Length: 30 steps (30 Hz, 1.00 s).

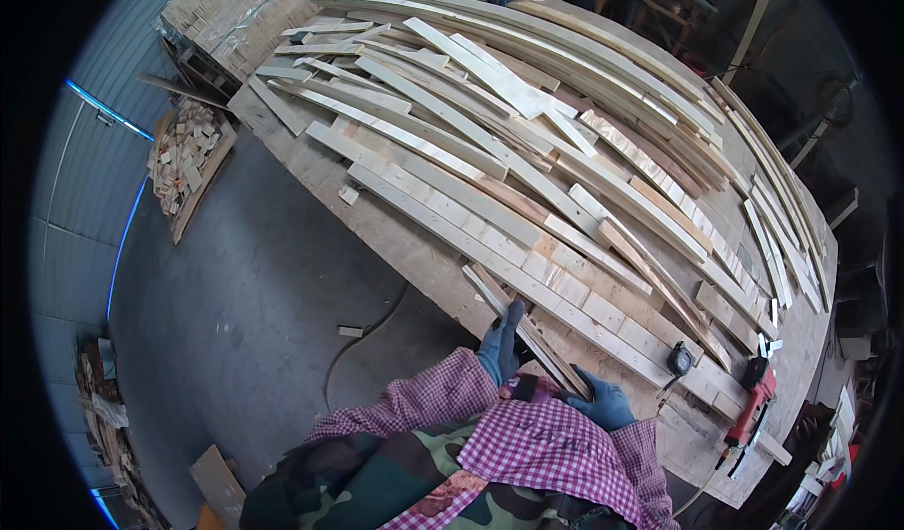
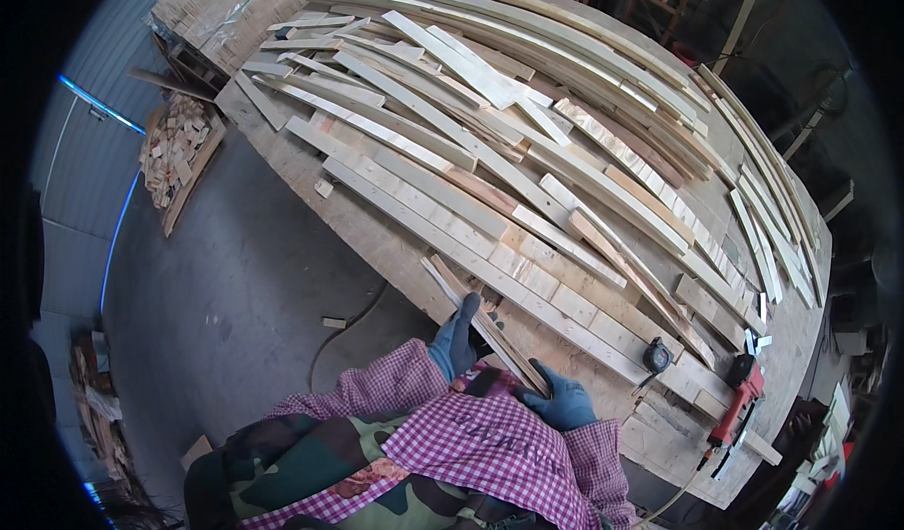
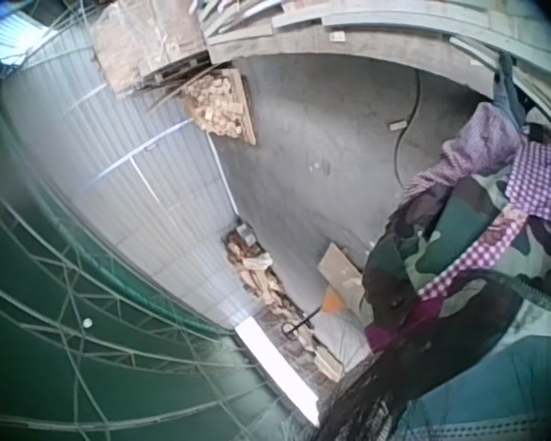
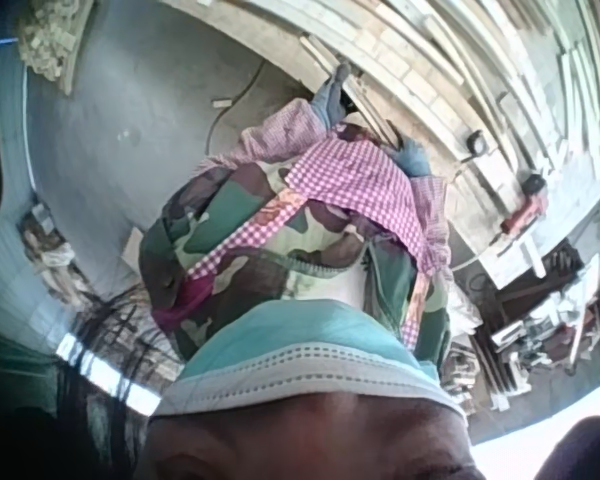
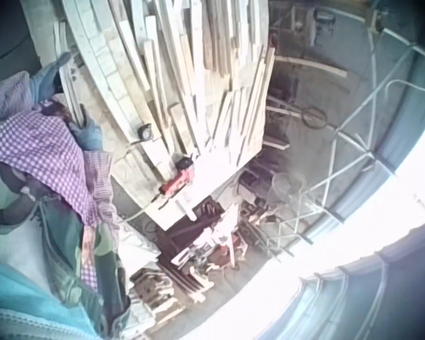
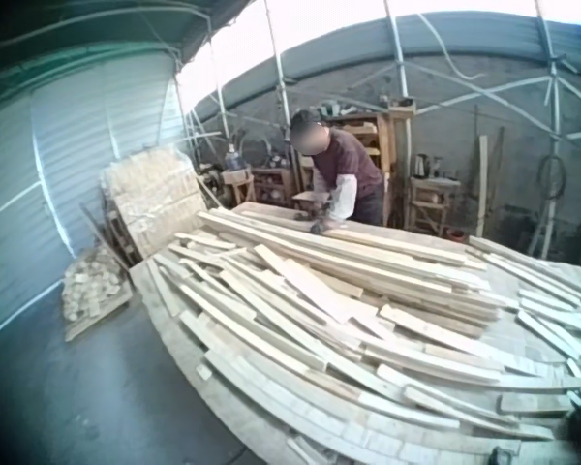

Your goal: The person measures and aligns wooden planks on a workbench, then uses a nail gun to fasten them together. The person repeatedly picks up planks, measures them, and secures them in place.

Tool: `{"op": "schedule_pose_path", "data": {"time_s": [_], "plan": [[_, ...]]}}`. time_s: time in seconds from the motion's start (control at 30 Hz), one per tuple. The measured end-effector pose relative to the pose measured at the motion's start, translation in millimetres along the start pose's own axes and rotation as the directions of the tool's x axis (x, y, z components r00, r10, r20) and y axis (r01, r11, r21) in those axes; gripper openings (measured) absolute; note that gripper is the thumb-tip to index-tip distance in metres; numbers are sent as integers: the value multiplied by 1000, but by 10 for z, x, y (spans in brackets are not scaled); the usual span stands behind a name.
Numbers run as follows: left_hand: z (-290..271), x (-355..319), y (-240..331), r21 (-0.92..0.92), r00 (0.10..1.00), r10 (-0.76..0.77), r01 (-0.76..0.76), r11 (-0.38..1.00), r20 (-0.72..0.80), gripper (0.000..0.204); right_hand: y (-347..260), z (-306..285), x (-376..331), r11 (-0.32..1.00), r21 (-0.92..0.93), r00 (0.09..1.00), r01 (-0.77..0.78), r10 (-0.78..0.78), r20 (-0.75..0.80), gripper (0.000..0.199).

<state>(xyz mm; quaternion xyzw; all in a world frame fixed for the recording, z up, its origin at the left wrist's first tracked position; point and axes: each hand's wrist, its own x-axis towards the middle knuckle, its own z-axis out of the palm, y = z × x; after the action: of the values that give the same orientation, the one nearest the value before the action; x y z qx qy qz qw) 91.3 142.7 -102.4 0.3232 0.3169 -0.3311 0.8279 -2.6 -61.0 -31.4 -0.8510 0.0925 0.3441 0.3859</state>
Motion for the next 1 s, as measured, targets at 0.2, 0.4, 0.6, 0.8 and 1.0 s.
{"op": "schedule_pose_path", "data": {"time_s": [0.2, 0.4, 0.6, 0.8, 1.0], "plan": [[-41, 31, 91, 17, 998, -24, 25, 1000, -60, 60, -91, 87, -19, 997, 72, 997, -21, 26, -69, 62], [-61, 87, 260, 74, 998, 13, -8, 997, -65, 68, -124, 220, 72, 974, 225, 976, -25, 72, -205, 52], [-108, 238, 584, 21, 967, 106, -104, 994, -230, 76, 181, 359, 384, 856, 493, 796, 155, 188, -575, 50], [-243, 499, 1143, -142, 944, 123, -173, 975, -307, 41, 318, -180, 558, 969, 246, 673, -3, 184, -717, 58], [-187, 1002, 1774, -156, 896, 151, -235, 959, -418, 27, 357, -1006, 850, 900, -142, 606, -412, 154, -780, 73]]}}
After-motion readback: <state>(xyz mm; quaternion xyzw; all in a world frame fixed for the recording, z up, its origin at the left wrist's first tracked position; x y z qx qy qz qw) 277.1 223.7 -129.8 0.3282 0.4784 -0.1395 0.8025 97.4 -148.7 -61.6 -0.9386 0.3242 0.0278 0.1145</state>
